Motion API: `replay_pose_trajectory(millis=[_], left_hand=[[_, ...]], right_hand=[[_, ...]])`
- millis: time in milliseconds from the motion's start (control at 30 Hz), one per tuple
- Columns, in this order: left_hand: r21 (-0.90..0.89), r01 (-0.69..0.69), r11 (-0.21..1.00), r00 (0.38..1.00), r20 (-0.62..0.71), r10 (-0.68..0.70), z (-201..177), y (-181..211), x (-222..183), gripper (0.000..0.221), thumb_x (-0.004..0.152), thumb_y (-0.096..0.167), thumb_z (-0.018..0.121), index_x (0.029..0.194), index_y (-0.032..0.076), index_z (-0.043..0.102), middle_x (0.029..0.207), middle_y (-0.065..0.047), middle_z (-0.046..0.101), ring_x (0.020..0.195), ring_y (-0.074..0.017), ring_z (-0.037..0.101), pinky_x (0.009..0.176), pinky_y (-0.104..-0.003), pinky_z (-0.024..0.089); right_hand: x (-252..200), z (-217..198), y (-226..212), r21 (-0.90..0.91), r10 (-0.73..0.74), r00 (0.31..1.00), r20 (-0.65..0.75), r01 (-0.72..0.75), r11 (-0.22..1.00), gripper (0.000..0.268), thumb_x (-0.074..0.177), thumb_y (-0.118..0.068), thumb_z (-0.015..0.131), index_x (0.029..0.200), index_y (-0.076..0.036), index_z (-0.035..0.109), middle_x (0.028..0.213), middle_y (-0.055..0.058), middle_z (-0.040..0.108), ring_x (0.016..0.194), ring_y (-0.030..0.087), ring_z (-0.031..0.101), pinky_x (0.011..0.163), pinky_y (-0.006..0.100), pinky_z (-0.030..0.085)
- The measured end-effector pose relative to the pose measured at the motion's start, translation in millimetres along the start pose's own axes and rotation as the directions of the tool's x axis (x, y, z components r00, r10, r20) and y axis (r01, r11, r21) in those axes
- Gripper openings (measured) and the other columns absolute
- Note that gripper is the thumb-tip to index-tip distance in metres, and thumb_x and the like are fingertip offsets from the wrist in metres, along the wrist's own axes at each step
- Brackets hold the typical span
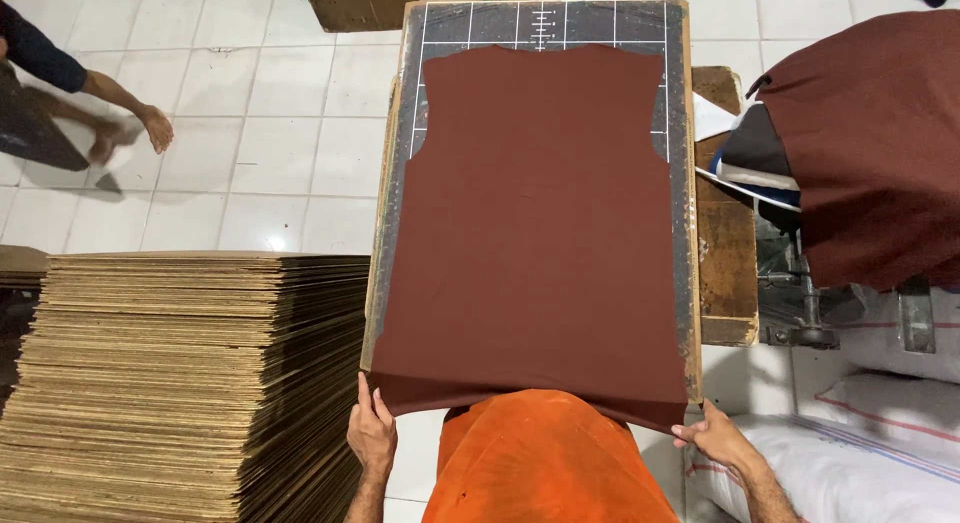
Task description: Aligning fabric pieces on gridded boards and stacking them for production
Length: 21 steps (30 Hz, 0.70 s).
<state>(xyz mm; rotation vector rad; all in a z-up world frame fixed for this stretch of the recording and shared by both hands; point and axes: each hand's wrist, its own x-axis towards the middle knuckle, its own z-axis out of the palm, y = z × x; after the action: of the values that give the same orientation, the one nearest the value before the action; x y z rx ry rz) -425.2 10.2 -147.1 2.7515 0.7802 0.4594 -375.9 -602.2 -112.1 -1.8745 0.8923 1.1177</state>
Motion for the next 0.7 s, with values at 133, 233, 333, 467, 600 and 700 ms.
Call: replay_pose_trajectory(millis=[133,233,333,467,600,700], left_hand=[[0.014,0.017,1.000,1.000,-0.013,-0.017,4.0,-1.4,-0.1,0.052,0.104,0.032,0.061,0.155,0.023,0.054,0.066,-0.005,0.053,0.056,-0.0254,0.055,0.049,-0.042,0.046],[0.009,0.009,1.000,1.000,-0.016,-0.009,5.4,-1.9,0.0,0.052,0.104,0.031,0.062,0.155,0.022,0.055,0.064,-0.004,0.052,0.054,-0.0230,0.053,0.046,-0.040,0.044],[0.027,0.062,0.998,0.997,0.051,-0.063,11.6,-4.5,1.4,0.054,0.104,0.036,0.057,0.157,0.025,0.051,0.065,-0.005,0.055,0.055,-0.0246,0.056,0.047,-0.042,0.045],[-0.063,0.211,0.975,0.961,0.194,-0.196,4.3,6.0,8.1,0.060,0.102,0.042,0.053,0.159,0.025,0.045,0.083,-0.016,0.068,0.077,-0.0381,0.067,0.068,-0.053,0.052],[-0.193,0.388,0.901,0.922,0.073,-0.381,-4.9,20.7,24.8,0.055,0.103,0.040,0.052,0.153,0.017,0.055,0.089,-0.025,0.068,0.089,-0.0451,0.065,0.083,-0.054,0.049],[-0.155,0.097,0.983,0.947,-0.289,-0.139,-11.7,42.6,43.4,0.041,0.106,0.024,0.059,0.139,0.001,0.065,0.096,-0.021,0.064,0.088,-0.0420,0.055,0.080,-0.055,0.046]], right_hand=[[25.4,3.2,17.3,0.046,-0.117,0.993,0.000,0.116,0.992,0.074,0.088,-0.017,0.084,0.148,-0.012,0.042,0.089,0.022,0.090,0.077,0.021,0.067,0.080,0.031,0.040],[10.4,2.9,3.5,0.071,-0.082,0.997,-0.010,0.082,0.994,0.071,0.090,-0.013,0.082,0.148,-0.008,0.041,0.091,0.023,0.089,0.072,0.020,0.055,0.074,0.031,0.038],[2.7,4.1,-6.1,0.071,-0.061,0.998,-0.021,0.062,0.996,0.075,0.092,-0.016,0.080,0.149,-0.003,0.035,0.092,0.023,0.089,0.084,0.018,0.049,0.079,0.033,0.035],[27.7,11.5,7.6,0.216,-0.172,0.981,-0.089,0.188,0.958,0.060,0.086,-0.005,0.083,0.139,-0.007,0.053,0.108,0.025,0.082,0.087,0.035,0.082,0.082,0.034,0.054],[20.3,-9.3,1.1,0.215,-0.109,0.967,-0.230,0.160,0.963,0.096,0.086,0.007,0.072,0.166,-0.011,0.024,0.095,0.022,0.080,0.058,0.024,0.055,0.048,0.036,0.045],[1.1,-29.5,-9.3,0.162,-0.065,0.906,-0.419,0.145,0.976,0.073,0.101,-0.009,0.063,0.167,-0.011,0.030,0.106,0.016,0.075,0.090,0.032,0.068,0.078,0.048,0.055]])
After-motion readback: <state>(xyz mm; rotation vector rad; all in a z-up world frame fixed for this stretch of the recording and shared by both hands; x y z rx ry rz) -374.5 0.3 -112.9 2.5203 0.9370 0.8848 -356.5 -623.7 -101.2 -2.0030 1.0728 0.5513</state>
